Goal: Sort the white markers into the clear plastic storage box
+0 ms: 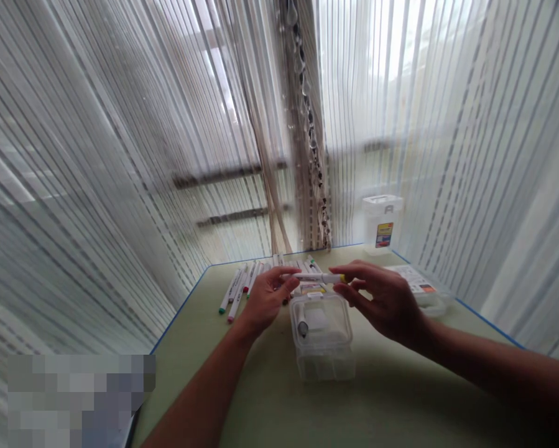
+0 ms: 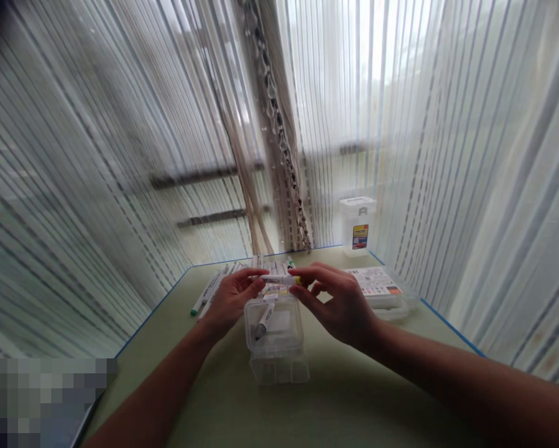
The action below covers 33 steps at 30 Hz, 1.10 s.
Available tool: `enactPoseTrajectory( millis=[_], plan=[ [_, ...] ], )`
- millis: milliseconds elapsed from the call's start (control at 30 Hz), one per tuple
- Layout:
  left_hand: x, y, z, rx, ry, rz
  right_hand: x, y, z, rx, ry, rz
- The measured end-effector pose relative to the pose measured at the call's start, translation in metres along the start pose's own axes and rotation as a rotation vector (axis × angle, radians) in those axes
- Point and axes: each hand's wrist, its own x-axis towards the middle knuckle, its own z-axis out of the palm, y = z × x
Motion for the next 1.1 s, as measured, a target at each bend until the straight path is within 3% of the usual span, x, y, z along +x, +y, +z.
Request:
enactPoseTrajectory(
  millis=[233,400,533,967,1100],
  plan=[
    [0.001,0.006,-0.003,-0.098,0.161,0.108,0.008,0.021,0.001,0.334,0.082,0.287],
    [-0.001,0.009,-0.001,-0.269,0.137,0.136,0.011,0.031,0.0,0.538,0.115,0.592],
    [-0.005,0.015,0.004,-0.316,0.112,0.117,0.009,0.03,0.003,0.575,0.072,0.734],
    [-0.007,0.016,0.004,-0.338,-0.045,0.133,0.008,0.022,0.005,0.544,0.054,0.826],
    [-0.008,0.018,0.004,-0.338,-0.024,0.129,0.009,0.023,0.005,0.568,0.072,0.811]
  ],
)
